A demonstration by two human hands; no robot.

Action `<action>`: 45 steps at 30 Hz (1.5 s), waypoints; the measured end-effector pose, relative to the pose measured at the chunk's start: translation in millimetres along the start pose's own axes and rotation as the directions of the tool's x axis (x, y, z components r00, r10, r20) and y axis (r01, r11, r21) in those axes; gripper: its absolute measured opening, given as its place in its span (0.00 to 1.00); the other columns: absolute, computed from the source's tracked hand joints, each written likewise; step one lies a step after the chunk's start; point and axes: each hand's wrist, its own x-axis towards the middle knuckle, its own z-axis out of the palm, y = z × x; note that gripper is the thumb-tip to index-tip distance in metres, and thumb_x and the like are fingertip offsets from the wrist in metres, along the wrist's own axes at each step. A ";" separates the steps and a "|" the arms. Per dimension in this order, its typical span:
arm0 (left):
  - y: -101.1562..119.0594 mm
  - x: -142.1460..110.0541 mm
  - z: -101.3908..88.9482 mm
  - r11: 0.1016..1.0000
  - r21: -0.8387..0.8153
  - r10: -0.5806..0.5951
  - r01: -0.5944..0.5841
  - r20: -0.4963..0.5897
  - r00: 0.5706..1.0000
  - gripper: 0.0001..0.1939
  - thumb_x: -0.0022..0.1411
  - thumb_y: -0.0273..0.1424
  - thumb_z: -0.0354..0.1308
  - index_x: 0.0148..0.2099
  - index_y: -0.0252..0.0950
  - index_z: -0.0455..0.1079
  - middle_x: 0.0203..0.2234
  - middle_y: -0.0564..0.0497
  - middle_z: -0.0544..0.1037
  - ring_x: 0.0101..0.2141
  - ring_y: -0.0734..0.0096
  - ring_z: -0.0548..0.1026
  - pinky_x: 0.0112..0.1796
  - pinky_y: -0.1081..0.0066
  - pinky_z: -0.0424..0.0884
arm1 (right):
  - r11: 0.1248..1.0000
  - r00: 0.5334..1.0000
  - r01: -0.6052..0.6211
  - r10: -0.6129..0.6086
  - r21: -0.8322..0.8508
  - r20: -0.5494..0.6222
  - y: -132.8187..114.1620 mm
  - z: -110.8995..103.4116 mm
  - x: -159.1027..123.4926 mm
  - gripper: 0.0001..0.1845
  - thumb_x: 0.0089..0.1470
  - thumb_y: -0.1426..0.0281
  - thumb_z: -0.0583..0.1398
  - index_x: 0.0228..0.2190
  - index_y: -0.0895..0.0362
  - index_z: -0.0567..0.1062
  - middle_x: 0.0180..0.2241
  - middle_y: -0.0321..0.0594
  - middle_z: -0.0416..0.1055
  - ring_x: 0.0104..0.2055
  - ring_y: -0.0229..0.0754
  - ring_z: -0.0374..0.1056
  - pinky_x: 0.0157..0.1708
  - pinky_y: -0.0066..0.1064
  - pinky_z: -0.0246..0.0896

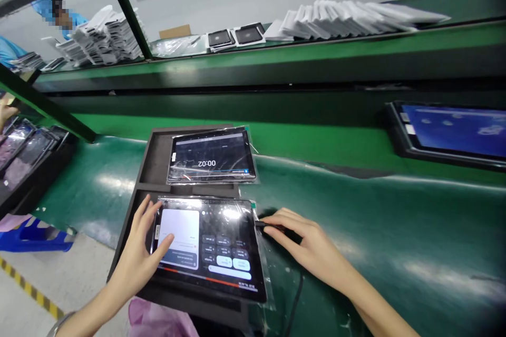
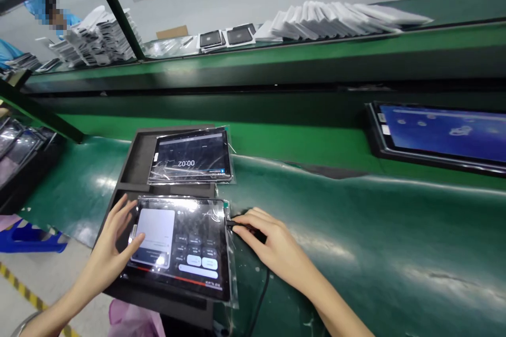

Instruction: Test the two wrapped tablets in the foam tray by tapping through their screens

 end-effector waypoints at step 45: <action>59.9 114.3 17.2 0.631 0.218 0.561 -0.744 0.535 0.632 0.62 0.49 0.65 0.67 0.77 0.53 0.45 0.77 0.44 0.35 0.72 0.20 0.34 0.61 0.20 0.27 | 0.972 0.960 -0.109 0.157 0.209 -0.231 21.1 -1.9 18.7 0.33 0.64 0.41 0.54 0.36 0.54 0.83 0.29 0.41 0.73 0.29 0.44 0.67 0.33 0.36 0.64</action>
